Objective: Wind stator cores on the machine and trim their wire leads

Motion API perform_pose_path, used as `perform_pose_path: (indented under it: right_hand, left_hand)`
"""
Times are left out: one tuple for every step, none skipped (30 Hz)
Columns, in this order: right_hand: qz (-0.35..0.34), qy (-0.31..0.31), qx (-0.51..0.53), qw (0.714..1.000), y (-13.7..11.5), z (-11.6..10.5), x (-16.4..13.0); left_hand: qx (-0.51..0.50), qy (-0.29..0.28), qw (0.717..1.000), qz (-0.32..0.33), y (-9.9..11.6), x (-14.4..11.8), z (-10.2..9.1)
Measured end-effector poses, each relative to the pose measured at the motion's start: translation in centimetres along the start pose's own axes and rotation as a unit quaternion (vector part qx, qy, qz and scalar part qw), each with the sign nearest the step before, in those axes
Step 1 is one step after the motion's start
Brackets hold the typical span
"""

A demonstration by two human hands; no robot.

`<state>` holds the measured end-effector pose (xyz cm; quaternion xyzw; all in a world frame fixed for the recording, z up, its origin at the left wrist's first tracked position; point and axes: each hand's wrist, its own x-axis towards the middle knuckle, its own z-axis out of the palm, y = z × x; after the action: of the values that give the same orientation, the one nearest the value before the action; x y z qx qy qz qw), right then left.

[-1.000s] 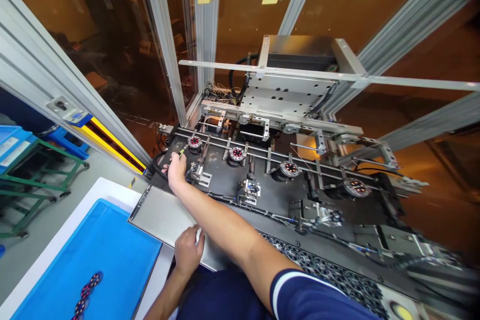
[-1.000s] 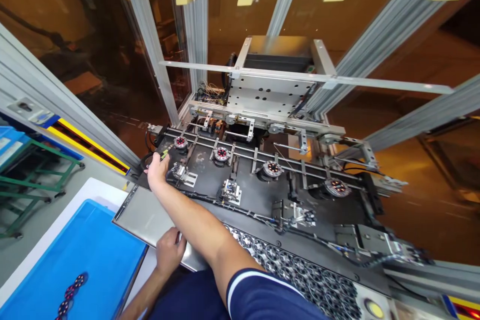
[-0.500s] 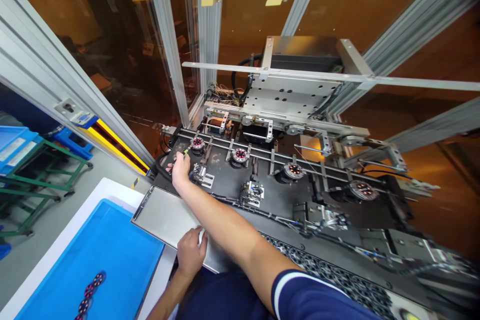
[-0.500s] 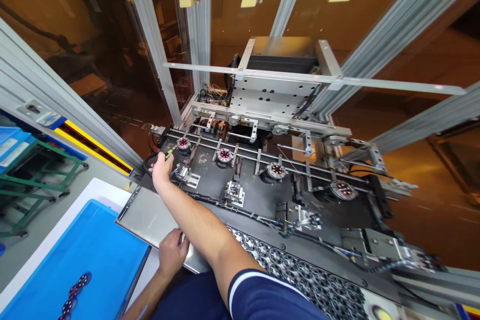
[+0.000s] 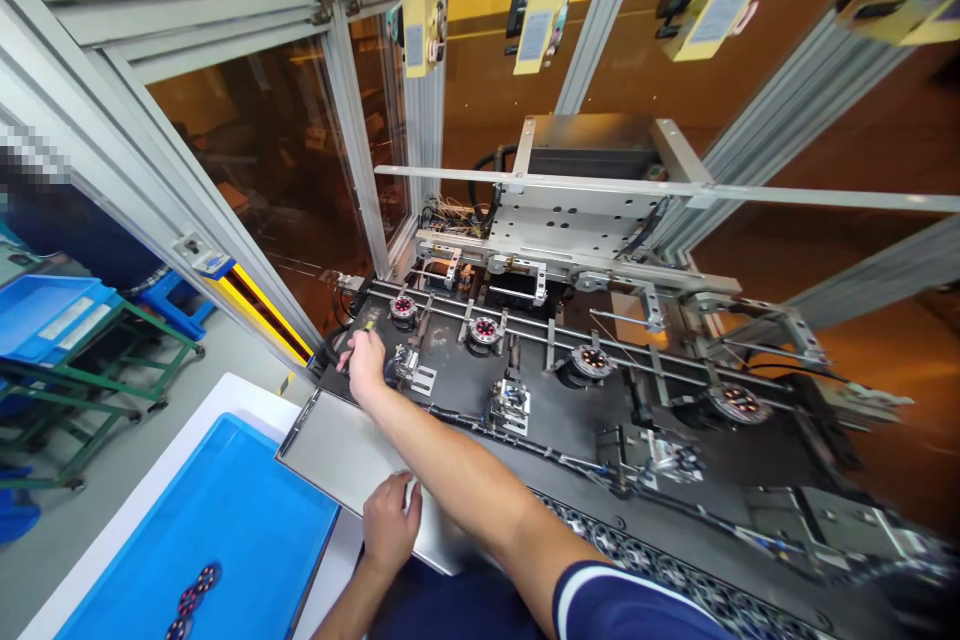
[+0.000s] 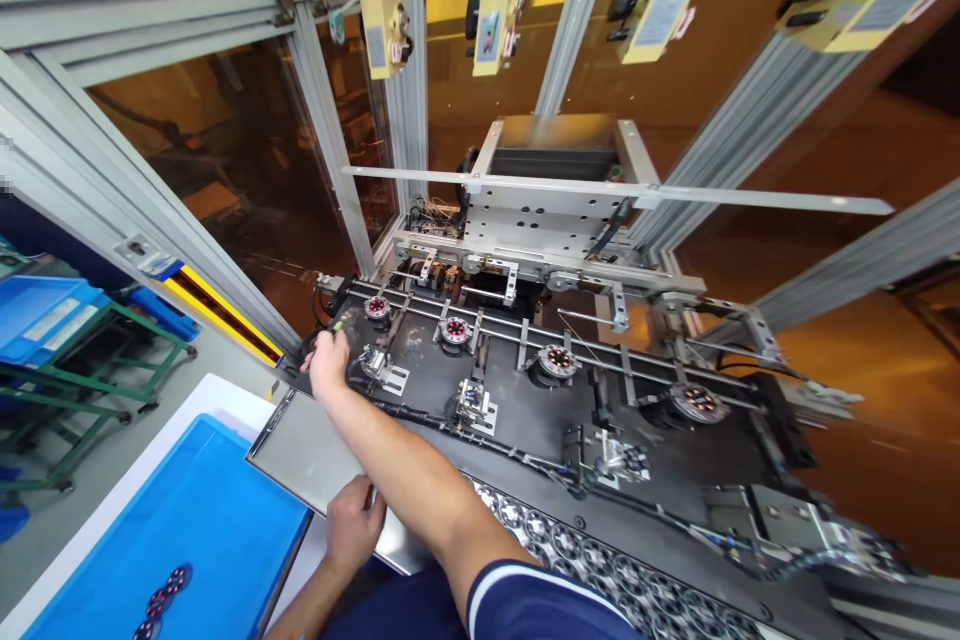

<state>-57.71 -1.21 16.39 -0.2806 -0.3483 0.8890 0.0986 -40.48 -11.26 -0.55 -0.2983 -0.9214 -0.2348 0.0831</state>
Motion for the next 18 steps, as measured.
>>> perform_pose_path:
  right_hand:
    - [0.0, -0.046, -0.004, 0.999, -0.3, -0.2, -2.0]
    - [0.0, -0.095, -0.009, 0.995, -0.6, -0.6, -4.2]
    - [0.001, -0.142, -0.013, 0.99, -1.0, -1.4, -6.2]
    - [0.002, -0.177, -0.015, 0.984, -1.5, -2.4, -8.0]
    - [-0.004, -0.195, -0.012, 0.981, -2.1, -3.7, -9.3]
    - [-0.013, -0.196, -0.006, 0.98, -2.7, -5.1, -10.1]
    - [-0.025, -0.181, 0.001, 0.983, -3.4, -6.5, -10.3]
    - [-0.037, -0.155, 0.009, 0.987, -4.1, -8.0, -10.0]
    - [-0.048, -0.121, 0.016, 0.991, -4.6, -9.3, -9.2]
    - [-0.056, -0.083, 0.021, 0.995, -5.0, -10.6, -8.1]
    - [-0.061, -0.047, 0.026, 0.997, -5.2, -11.8, -6.9]
    - [-0.064, -0.013, 0.031, 0.997, -5.3, -12.7, -5.6]
    - [-0.065, 0.018, 0.038, 0.997, -5.2, -13.5, -4.3]
    - [-0.067, 0.044, 0.045, 0.996, -5.0, -14.2, -3.3]
    - [-0.069, 0.065, 0.052, 0.994, -4.8, -14.6, -2.5]
    - [-0.071, 0.081, 0.059, 0.992, -4.6, -14.9, -1.9]
    - [-0.073, 0.092, 0.066, 0.991, -4.3, -15.0, -1.5]
    - [-0.075, 0.099, 0.072, 0.99, -4.2, -15.1, -1.4]
  left_hand:
    - [0.0, 0.003, 1.0, 0.002, -0.1, -0.1, 0.1]
    - [0.0, 0.006, 1.0, 0.004, -0.2, -0.2, 0.2]
    - [0.001, 0.009, 1.0, 0.006, -0.3, -0.2, 0.3]
    - [0.001, 0.012, 1.0, 0.008, -0.4, -0.2, 0.3]
    - [0.0, 0.013, 1.0, 0.009, -0.5, -0.3, 0.4]
    - [0.0, 0.015, 1.0, 0.009, -0.6, -0.2, 0.4]
    - [-0.001, 0.017, 1.0, 0.008, -0.7, -0.2, 0.4]
    - [-0.002, 0.017, 1.0, 0.007, -0.7, -0.1, 0.4]
    - [-0.002, 0.017, 1.0, 0.008, -0.7, 0.0, 0.3]
    - [-0.002, 0.016, 1.0, 0.009, -0.7, 0.1, 0.2]
    - [-0.001, 0.014, 1.0, 0.011, -0.7, 0.2, 0.1]
    - [0.0, 0.011, 1.0, 0.013, -0.7, 0.4, 0.1]
    - [0.002, 0.008, 1.0, 0.017, -0.8, 0.6, 0.0]
    - [0.005, 0.006, 1.0, 0.02, -0.8, 0.7, 0.0]
    - [0.008, 0.004, 1.0, 0.023, -0.8, 0.9, 0.0]
    - [0.011, 0.003, 1.0, 0.026, -0.9, 1.0, 0.0]
    - [0.015, 0.002, 0.999, 0.029, -0.9, 1.1, 0.0]
    - [0.019, 0.001, 0.999, 0.031, -0.9, 1.2, 0.0]
